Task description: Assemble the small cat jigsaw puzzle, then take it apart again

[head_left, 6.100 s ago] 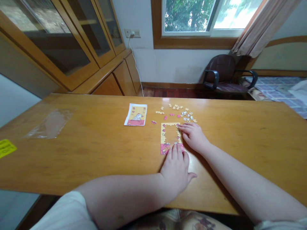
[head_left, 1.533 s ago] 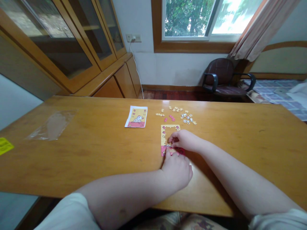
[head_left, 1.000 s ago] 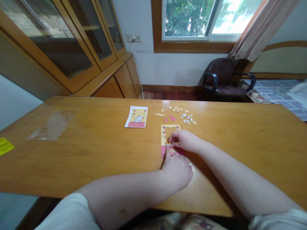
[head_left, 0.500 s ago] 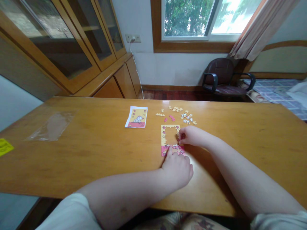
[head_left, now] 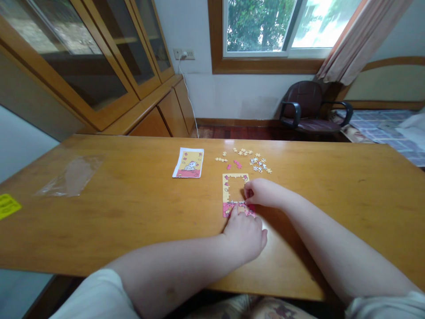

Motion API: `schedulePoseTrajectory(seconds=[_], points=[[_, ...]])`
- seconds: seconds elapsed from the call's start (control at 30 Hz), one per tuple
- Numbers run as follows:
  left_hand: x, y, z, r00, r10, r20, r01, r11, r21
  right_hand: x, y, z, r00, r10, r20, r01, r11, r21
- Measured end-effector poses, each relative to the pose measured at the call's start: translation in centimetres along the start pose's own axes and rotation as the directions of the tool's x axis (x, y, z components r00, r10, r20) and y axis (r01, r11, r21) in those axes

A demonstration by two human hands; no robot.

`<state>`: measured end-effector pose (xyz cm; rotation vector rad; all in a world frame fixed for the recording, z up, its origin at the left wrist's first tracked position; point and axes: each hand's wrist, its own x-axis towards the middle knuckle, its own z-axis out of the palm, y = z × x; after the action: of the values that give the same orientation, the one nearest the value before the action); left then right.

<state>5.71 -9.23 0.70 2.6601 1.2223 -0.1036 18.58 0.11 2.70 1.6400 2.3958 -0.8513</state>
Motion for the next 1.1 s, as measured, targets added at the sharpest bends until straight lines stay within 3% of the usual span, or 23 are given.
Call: schedulePoseTrajectory(seconds=[0.17,0.47,0.77,1.1], points=[[0.0,0.0,0.1,1.000,-0.006,-0.016,0.006,1.000,-0.006,0.3,0.0,0.4,0.999,-0.014,-0.052,0.012,0.999,-0.045],[0.1,0.0,0.0,1.000,-0.007,0.015,0.007,1.000,-0.011,0.2,-0.7,0.6,1.000,0.013,-0.021,-0.014,0.998,-0.060],[-0.2,0.2,-0.5,0.995,-0.097,0.031,0.098,0.995,-0.032,0.0,0.8,-0.5,0.999,0.039,-0.019,-0.040,0.998,-0.046],[0.0,0.2,-0.4,0.992,-0.105,0.077,0.106,0.994,-0.007,-0.1,-0.1,-0.4,0.997,0.065,0.037,-0.061,0.994,-0.092]])
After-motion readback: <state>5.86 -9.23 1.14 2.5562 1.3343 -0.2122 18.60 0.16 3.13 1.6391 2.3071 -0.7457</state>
